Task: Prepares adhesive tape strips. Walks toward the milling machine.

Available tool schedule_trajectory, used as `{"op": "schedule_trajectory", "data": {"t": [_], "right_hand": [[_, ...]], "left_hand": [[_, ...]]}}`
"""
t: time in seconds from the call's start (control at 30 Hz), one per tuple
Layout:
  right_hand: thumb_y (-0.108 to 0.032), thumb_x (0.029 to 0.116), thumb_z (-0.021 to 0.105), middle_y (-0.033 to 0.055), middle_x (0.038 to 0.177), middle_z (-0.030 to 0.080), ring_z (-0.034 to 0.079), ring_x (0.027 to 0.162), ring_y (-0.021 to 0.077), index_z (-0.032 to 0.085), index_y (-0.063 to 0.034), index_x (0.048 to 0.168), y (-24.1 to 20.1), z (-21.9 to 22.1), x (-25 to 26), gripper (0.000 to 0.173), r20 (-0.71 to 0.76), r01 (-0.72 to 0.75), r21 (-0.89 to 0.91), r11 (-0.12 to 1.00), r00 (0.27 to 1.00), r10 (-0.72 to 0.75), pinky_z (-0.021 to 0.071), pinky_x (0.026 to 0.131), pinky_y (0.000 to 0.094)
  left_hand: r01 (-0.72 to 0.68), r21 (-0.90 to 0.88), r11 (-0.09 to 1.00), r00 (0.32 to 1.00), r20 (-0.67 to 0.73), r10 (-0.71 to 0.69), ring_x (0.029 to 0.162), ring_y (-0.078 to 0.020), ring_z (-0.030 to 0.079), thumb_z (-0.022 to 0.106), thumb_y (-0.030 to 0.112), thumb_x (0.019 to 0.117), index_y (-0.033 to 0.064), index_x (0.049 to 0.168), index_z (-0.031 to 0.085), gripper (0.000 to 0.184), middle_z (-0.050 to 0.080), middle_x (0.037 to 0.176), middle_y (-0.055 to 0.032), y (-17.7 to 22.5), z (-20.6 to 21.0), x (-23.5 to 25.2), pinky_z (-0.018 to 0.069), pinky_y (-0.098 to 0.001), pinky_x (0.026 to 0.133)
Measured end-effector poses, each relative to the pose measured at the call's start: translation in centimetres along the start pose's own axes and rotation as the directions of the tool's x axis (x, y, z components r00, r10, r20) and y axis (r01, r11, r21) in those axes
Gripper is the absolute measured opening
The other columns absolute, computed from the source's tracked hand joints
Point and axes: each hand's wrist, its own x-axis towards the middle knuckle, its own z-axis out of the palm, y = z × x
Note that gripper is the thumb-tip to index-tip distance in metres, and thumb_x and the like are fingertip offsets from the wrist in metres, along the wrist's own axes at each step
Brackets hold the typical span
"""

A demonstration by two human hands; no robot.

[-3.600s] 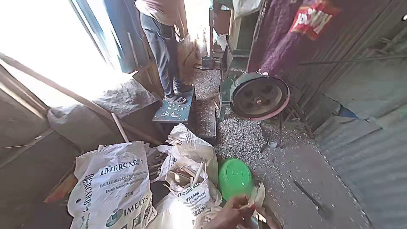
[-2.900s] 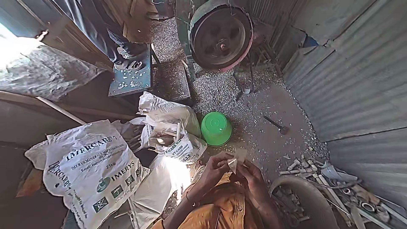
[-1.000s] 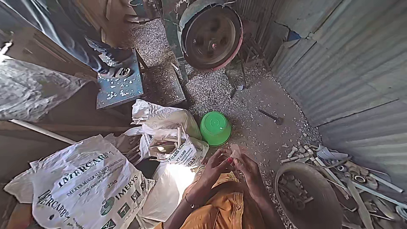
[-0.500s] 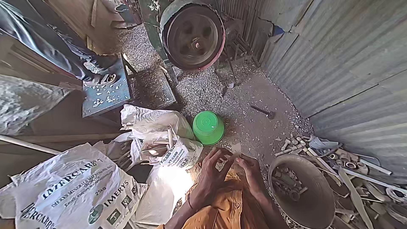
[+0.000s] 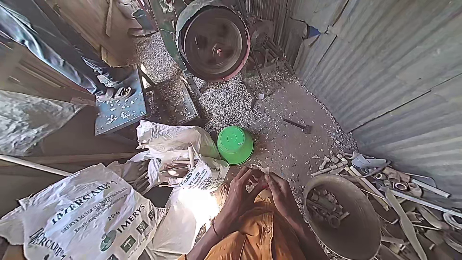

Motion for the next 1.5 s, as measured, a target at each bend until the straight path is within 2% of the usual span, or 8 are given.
{"op": "schedule_trajectory", "data": {"t": [0.2, 0.37, 0.63, 0.83, 1.07, 1.2, 1.3, 1.5], "right_hand": [[-0.015, 0.1087, 0.039, -0.0011, 0.093, 0.076, 0.069, 0.088, -0.0013, 0.073, -0.0011, 0.101, -0.6, -0.5, 0.1, 0.038, -0.106, -0.083, 0.149, 0.985, 0.989, 0.1, 0.0559, 0.084, 0.0192], [-0.016, 0.1104, 0.031, 0.0011, 0.084, 0.074, 0.07, 0.077, 0.0076, 0.069, -0.0009, 0.095, 0.0, -2.7, 1.9, 0.044, -0.369, -0.125, 0.398, 0.909, 0.885, 0.283, 0.0595, 0.075, 0.026], [-0.018, 0.11, 0.033, 0.0014, 0.094, 0.077, 0.073, 0.086, 0.0085, 0.07, -0.0036, 0.101, -2.9, -2.1, 0.7, 0.041, -0.311, -0.075, 0.457, 0.886, 0.92, 0.239, 0.0611, 0.078, 0.0262], [-0.018, 0.11, 0.04, -0.0037, 0.097, 0.076, 0.069, 0.091, -0.0011, 0.069, -0.0026, 0.102, -2.1, -0.5, -0.9, 0.034, -0.343, 0.118, 0.178, 0.977, 0.938, -0.051, 0.0571, 0.083, 0.0184], [-0.019, 0.1073, 0.049, 0.002, 0.104, 0.072, 0.065, 0.103, -0.001, 0.071, 0.0025, 0.1, -1.4, 1.1, -1.1, 0.031, -0.291, 0.382, 0.001, 0.924, 0.884, -0.365, 0.0539, 0.093, 0.0176], [-0.027, 0.1069, 0.053, 0.0075, 0.111, 0.07, 0.064, 0.111, 0.0065, 0.076, -0.0094, 0.112, -0.4, 1.1, -1.5, 0.029, -0.146, 0.535, -0.193, 0.822, 0.813, -0.563, 0.0506, 0.099, 0.0191], [-0.03, 0.1061, 0.056, 0.0071, 0.12, 0.07, 0.062, 0.122, 0.0127, 0.076, -0.0179, 0.117, 0.8, 1.4, -1.5, 0.025, -0.08, 0.61, -0.249, 0.752, 0.761, -0.644, 0.0485, 0.106, 0.0249], [-0.015, 0.1032, 0.061, 0.0097, 0.12, 0.075, 0.068, 0.121, 0.0156, 0.076, -0.003, 0.111, 0.6, 1.9, -1.5, 0.02, -0.136, 0.637, -0.101, 0.765, 0.753, -0.644, 0.0538, 0.107, 0.0291]], "left_hand": [[-0.19, 0.001, 0.982, 0.979, -0.072, 0.19, 0.09, -0.0035, 0.065, 0.079, 0.024, 0.088, 0.0098, 0.09, 0.075, 0.014, 0.071, 0.091, -0.001, 0.2, 0.4, 0.3, 0.0528, -0.0155, 0.083], [-0.285, -0.083, 0.955, 0.952, 0.095, 0.292, 0.11, -0.0046, 0.06, 0.075, 0.029, 0.0925, 0.0157, 0.09, 0.071, 0.014, 0.067, 0.11, 0.0004, 0.7, -1.2, 0.0, 0.0481, -0.019, 0.097], [0.01, -0.311, 0.95, 0.947, 0.309, 0.092, 0.098, -0.0052, 0.065, 0.063, 0.034, 0.0985, 0.0083, 0.099, 0.069, 0.026, 0.071, 0.102, 0.0014, -0.1, -0.5, -0.1, 0.053, -0.0277, 0.086], [0.325, -0.116, 0.938, 0.932, 0.21, -0.297, 0.072, -0.007, 0.066, 0.072, 0.05, 0.087, 0.0039, 0.114, 0.058, 0.055, 0.068, 0.081, 0.0026, 0.7, -0.8, 0.2, 0.056, -0.0296, 0.071], [0.364, -0.115, 0.924, 0.919, 0.207, -0.336, 0.057, -0.0074, 0.061, 0.075, 0.045, 0.0876, 0.007, 0.112, 0.056, 0.049, 0.061, 0.068, 0.0047, 0.8, -0.6, 0.2, 0.0537, -0.0279, 0.059], [0.581, -0.501, 0.642, 0.814, 0.329, -0.48, 0.078, -0.0049, 0.067, 0.057, 0.01, 0.0991, 0.0085, 0.113, 0.05, 0.016, 0.066, 0.087, 0.004, 1.9, -0.9, 0.6, 0.0584, -0.0246, 0.072], [0.68, -0.614, 0.401, 0.704, 0.395, -0.59, 0.09, -0.0122, 0.068, 0.038, 0.011, 0.1078, 0.0105, 0.118, 0.05, 0.016, 0.065, 0.099, -0.001, 2.1, -1.1, 1.0, 0.0598, -0.0322, 0.076], [0.694, -0.646, 0.316, 0.677, 0.438, -0.592, 0.099, -0.0153, 0.067, 0.041, 0.016, 0.1086, 0.0166, 0.113, 0.05, 0.011, 0.067, 0.102, -0.0006, 2.2, -2.0, 1.2, 0.0571, -0.0375, 0.087]]}}
